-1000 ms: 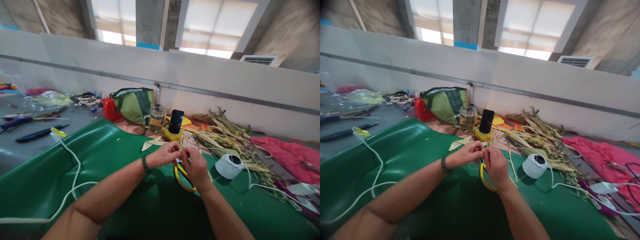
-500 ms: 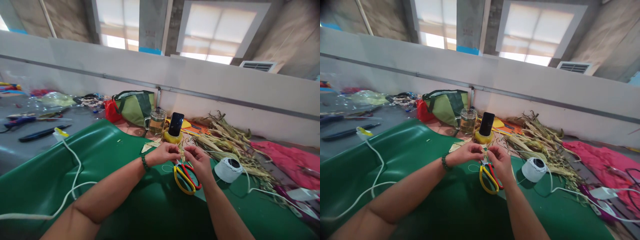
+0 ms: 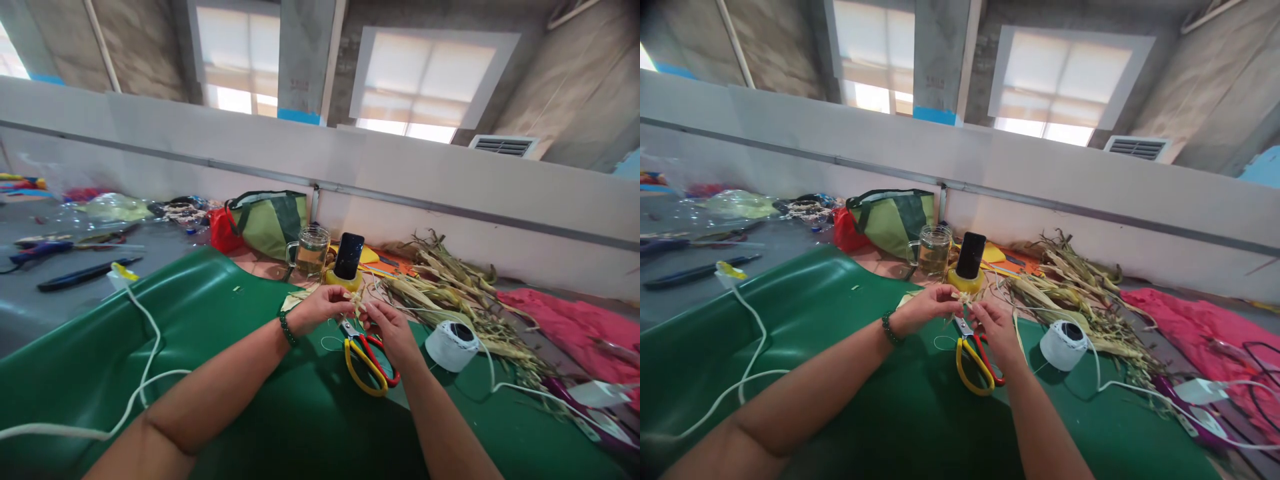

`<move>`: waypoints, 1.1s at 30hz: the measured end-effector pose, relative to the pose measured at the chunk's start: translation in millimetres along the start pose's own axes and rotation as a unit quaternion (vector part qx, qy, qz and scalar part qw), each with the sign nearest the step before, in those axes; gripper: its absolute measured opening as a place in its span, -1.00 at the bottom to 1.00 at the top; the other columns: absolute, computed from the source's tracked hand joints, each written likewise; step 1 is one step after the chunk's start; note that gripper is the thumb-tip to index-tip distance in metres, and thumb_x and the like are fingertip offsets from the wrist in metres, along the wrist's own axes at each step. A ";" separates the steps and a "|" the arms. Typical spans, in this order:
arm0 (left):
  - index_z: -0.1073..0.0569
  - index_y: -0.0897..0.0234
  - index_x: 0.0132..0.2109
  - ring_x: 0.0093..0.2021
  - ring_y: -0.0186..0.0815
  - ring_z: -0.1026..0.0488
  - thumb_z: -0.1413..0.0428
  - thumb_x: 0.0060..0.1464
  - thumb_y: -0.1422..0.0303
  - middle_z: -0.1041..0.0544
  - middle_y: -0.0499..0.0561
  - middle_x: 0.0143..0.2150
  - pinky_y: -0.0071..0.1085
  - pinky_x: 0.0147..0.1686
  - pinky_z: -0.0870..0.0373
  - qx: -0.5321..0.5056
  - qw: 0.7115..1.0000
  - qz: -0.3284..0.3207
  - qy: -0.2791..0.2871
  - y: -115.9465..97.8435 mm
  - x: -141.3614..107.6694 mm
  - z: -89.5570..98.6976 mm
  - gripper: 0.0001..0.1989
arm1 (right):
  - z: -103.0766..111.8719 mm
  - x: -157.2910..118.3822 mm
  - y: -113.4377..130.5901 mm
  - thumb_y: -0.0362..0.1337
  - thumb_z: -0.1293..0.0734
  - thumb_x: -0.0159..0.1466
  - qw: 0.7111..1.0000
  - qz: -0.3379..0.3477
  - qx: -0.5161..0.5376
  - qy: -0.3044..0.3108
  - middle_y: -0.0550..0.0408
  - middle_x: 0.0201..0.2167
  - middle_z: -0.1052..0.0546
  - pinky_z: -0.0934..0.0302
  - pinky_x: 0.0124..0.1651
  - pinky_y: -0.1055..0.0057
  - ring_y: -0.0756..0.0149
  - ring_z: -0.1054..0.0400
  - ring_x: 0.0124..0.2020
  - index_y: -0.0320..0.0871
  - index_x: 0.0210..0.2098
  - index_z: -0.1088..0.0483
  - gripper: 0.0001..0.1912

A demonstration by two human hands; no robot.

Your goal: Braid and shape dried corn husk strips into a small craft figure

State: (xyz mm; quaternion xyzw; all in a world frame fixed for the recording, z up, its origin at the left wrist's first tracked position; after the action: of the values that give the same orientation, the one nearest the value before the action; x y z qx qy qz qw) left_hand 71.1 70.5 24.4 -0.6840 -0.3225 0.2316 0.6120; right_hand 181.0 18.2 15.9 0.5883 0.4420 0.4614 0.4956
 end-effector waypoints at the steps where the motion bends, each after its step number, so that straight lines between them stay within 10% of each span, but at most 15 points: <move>1: -0.37 0.36 -0.40 -0.49 -0.46 -0.35 -0.36 -0.34 0.18 -0.47 -0.06 -0.48 -0.50 -0.44 -0.20 -0.004 1.000 0.002 0.002 0.8 0.1 -0.9 -0.57 | 0.7 0.7 -0.9 0.10 -0.47 -0.08 1.000 0.003 0.001 -0.001 0.17 -0.58 -0.42 -0.12 -0.49 0.53 0.48 -0.21 -0.55 -0.21 -0.50 -0.46 -0.54; 8: -0.37 0.35 -0.38 -0.51 -0.51 -0.28 -0.37 -0.38 0.22 -0.37 -0.15 -0.51 -0.51 -0.46 -0.18 0.005 1.000 0.003 -0.009 -0.5 -0.2 -0.9 -0.56 | 3.7 2.8 -6.7 0.05 -0.49 -0.10 1.000 0.011 -0.004 -0.019 0.23 -0.64 -0.36 -0.03 -0.54 0.53 0.50 -0.14 -0.61 -0.20 -0.50 -0.42 -0.57; 15: -0.42 0.37 -0.37 -0.51 -0.51 -0.28 -0.37 -0.37 0.23 -0.42 -0.11 -0.49 -0.53 -0.49 -0.11 0.017 0.999 -0.009 -0.034 -10.4 0.1 11.8 -0.58 | 25.9 -4.7 32.9 0.03 -0.32 0.11 0.968 0.160 -0.151 -0.119 0.15 -0.57 -0.39 -0.13 -0.46 0.44 0.40 -0.19 -0.56 -0.17 -0.45 -0.39 -0.64; 18: -0.42 0.36 -0.35 -0.50 -0.50 -0.31 -0.38 -0.39 0.20 -0.48 -0.07 -0.43 -0.53 -0.49 -0.13 -0.007 0.999 -0.011 -0.035 -15.2 -1.8 16.1 -0.55 | 15.4 -21.1 20.3 -0.07 -0.21 0.21 0.929 0.134 -0.341 -0.045 0.06 -0.51 -0.47 -0.18 -0.38 0.39 0.29 -0.30 -0.48 -0.16 -0.44 -0.40 -0.69; 22: -0.41 0.34 -0.35 -0.49 -0.50 -0.34 -0.38 -0.39 0.17 -0.53 -0.04 -0.40 -0.54 -0.47 -0.18 -0.031 0.999 -0.021 -0.015 -22.4 -5.0 13.5 -0.53 | 11.1 -54.1 -27.0 -0.38 -0.22 0.13 0.805 0.024 -0.592 0.014 -0.16 -0.08 -0.51 -0.19 -0.07 0.27 0.07 -0.38 -0.09 -0.21 -0.05 -0.41 -0.61; 26: -0.40 0.35 -0.38 -0.55 -0.53 -0.30 -0.40 -0.46 0.17 -0.48 -0.10 -0.49 -0.55 -0.49 -0.18 -0.026 0.999 -0.037 -0.002 -32.1 -5.5 5.2 -0.50 | 7.6 -57.4 -42.5 -0.46 -0.18 0.14 0.752 -0.031 -0.658 0.022 -0.17 -0.01 -0.48 -0.18 -0.10 0.35 0.12 -0.40 -0.05 -0.22 0.15 -0.24 -0.44; 30: -0.40 0.37 -0.38 -0.57 -0.55 -0.29 -0.40 -0.46 0.16 -0.44 -0.11 -0.51 -0.56 -0.51 -0.18 -0.057 0.997 -0.048 0.001 -47.7 -7.9 -2.3 -0.49 | 3.2 -44.0 -34.2 -0.46 -0.25 0.02 0.747 -0.046 -0.662 0.048 -0.21 -0.08 -0.51 -0.18 -0.21 0.34 0.05 -0.45 -0.16 -0.26 0.21 -0.13 -0.28; 33: -0.39 0.37 -0.38 -0.58 -0.56 -0.29 -0.40 -0.46 0.15 -0.47 -0.07 -0.46 -0.57 -0.55 -0.15 -0.073 0.995 -0.071 -0.010 -65.9 -14.2 -0.5 -0.48 | 15.0 -52.6 -24.5 -0.44 -0.27 -0.02 0.811 -0.011 -0.585 0.022 -0.12 -0.16 -0.56 -0.20 -0.23 0.34 0.08 -0.46 -0.22 -0.18 0.18 -0.15 -0.27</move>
State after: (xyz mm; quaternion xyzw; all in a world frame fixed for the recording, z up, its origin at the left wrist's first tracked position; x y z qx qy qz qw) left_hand 51.4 62.7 88.4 -0.6999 -0.3923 0.1708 0.5720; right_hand 184.5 -32.9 -15.2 0.1725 0.1058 0.6401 0.7412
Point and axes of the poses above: each hand's wrist, its own x-axis towards the middle knuckle, its own z-axis out of the back of the hand, y = z × x, the point moved 9 cm from there along x, towards the middle knuckle
